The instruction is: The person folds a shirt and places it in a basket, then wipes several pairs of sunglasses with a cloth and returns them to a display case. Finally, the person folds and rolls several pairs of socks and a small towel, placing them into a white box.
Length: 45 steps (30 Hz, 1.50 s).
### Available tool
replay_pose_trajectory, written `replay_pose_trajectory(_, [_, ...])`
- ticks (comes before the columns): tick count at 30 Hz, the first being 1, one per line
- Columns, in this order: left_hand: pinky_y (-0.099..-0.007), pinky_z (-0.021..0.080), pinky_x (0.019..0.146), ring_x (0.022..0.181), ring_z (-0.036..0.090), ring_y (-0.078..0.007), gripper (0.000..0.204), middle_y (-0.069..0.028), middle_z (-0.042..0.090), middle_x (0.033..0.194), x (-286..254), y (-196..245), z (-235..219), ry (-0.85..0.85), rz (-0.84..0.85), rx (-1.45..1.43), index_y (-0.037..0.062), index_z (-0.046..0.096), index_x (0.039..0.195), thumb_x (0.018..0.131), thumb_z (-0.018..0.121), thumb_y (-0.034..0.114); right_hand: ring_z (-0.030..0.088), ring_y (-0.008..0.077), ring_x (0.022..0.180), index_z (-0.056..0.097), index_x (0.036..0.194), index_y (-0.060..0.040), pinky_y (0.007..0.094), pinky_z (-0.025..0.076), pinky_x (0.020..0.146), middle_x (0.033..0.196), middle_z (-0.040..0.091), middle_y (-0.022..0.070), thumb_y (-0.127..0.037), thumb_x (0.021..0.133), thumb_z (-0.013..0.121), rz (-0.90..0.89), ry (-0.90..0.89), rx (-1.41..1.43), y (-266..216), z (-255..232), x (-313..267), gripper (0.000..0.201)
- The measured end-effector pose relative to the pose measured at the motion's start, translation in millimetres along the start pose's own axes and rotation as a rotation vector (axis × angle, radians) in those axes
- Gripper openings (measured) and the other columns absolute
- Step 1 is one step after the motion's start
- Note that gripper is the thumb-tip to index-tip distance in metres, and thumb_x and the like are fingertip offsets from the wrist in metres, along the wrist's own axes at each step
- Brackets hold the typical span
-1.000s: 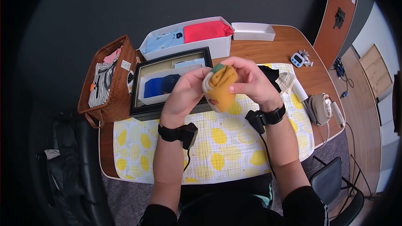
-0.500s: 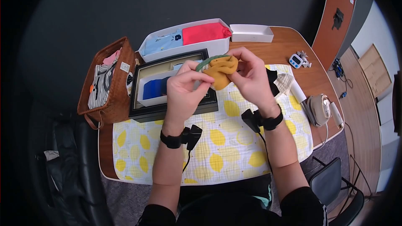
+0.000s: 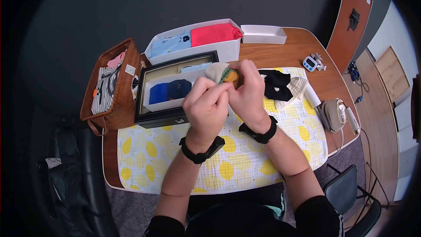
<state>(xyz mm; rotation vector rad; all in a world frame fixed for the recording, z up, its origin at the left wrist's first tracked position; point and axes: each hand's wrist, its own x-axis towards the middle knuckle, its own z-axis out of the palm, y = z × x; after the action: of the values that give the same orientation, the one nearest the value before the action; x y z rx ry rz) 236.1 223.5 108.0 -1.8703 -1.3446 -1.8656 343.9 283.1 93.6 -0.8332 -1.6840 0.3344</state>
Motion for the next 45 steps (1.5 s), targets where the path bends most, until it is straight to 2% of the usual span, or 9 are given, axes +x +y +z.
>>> replay_pose_trajectory(7, [-0.0358,0.047,0.059,0.059,0.058,-0.0246,0.031,-0.0077,0.061,0.072,-2,-8,1,-0.056,0.049,0.156,0.0045,0.076,0.099,0.073,0.07,-0.01,0.064,0.0382,0.076,0.058,0.096,-0.002,0.0414,0.053,0.065,0.089,0.061,0.017,0.0,0.073,0.068,0.057,0.019,0.094,-3,5,-2,0.025])
replay_pose_trajectory(11, [-0.0271,0.047,0.06,0.06,0.056,-0.0142,0.033,-0.0041,0.057,0.067,-4,-21,3,0.076,0.031,0.085,0.0017,0.074,0.107,0.079,0.065,-0.012,0.064,0.0384,0.077,0.056,0.1,-0.0014,0.0416,0.053,0.065,0.09,0.062,0.0182,-0.005,0.074,0.07,0.051,-0.065,0.189,-11,2,-3,0.03])
replay_pose_trajectory(15, [-0.0309,0.05,0.067,0.065,0.06,-0.0179,0.034,-0.0061,0.059,0.069,-1,-25,-2,0.031,-0.158,-0.021,-0.0005,0.071,0.113,0.081,0.064,-0.011,0.065,0.0402,0.072,0.053,0.101,-0.0029,0.0434,0.052,0.062,0.083,0.064,0.0188,-0.011,0.074,0.073,0.0,-0.178,0.159,-7,0,0,0.034])
replay_pose_trajectory(21, [-0.0362,0.045,0.07,0.066,0.058,-0.0227,0.035,-0.0047,0.058,0.067,6,-18,-4,-0.116,0.291,0.091,0.0034,0.074,0.102,0.07,0.066,-0.009,0.062,0.0432,0.063,0.049,0.094,-0.0066,0.0445,0.049,0.055,0.062,0.056,0.0172,-0.017,0.077,0.071,0.066,-0.215,0.076,9,-5,5,0.029])
replay_pose_trajectory(25, [-0.0335,0.046,0.074,0.068,0.058,-0.0182,0.023,-0.0048,0.06,0.073,11,-19,-10,-0.205,0.345,-0.048,0.0015,0.071,0.101,0.079,0.069,-0.003,0.068,0.0418,0.076,0.056,0.115,-0.0052,0.0414,0.054,0.066,0.082,0.067,0.0211,-0.009,0.078,0.066,0.14,-0.179,0.236,4,-13,12,0.038])
replay_pose_trajectory(27, [-0.0301,0.048,0.079,0.077,0.059,-0.0132,0.023,-0.0056,0.065,0.089,4,-18,2,0.203,-0.329,-0.35,0.0006,0.067,0.113,0.091,0.068,0.007,0.071,0.0395,0.083,0.058,0.126,-0.0046,0.0381,0.056,0.074,0.092,0.07,0.0214,-0.004,0.079,0.064,0.089,-0.178,0.242,5,-11,13,0.047])
replay_pose_trajectory(31, [-0.0253,0.05,0.084,0.092,0.06,-0.0089,0.036,-0.0048,0.065,0.104,10,-29,-9,-0.198,-0.743,-0.904,-0.0037,0.062,0.118,0.105,0.059,0.029,0.073,0.0352,0.09,0.064,0.122,-0.002,0.0354,0.057,0.077,0.098,0.072,0.0198,0.0,0.079,0.064,-0.077,-0.087,0.37,0,-8,11,0.043])
replay_pose_trajectory(39, [-0.0236,0.05,0.087,0.098,0.062,-0.0086,0.048,-0.0057,0.07,0.109,6,-38,-7,-0.274,-0.59,-0.716,-0.0077,0.063,0.126,0.103,0.063,0.034,0.073,0.0323,0.087,0.07,0.108,0.0021,0.034,0.056,0.077,0.097,0.074,0.0185,-0.001,0.078,0.066,-0.049,-0.21,0.12,1,-24,17,0.031])
replay_pose_trajectory(45, [-0.0239,0.05,0.088,0.099,0.063,-0.0091,0.052,-0.006,0.07,0.111,-2,-34,2,-0.227,-0.569,-0.88,-0.0081,0.063,0.126,0.099,0.068,0.036,0.067,0.013,0.081,0.069,0.111,0.0049,0.0263,0.051,0.073,0.092,0.073,0.0078,-0.013,0.092,0.061,0.108,-0.238,0.519,5,-27,12,0.027])
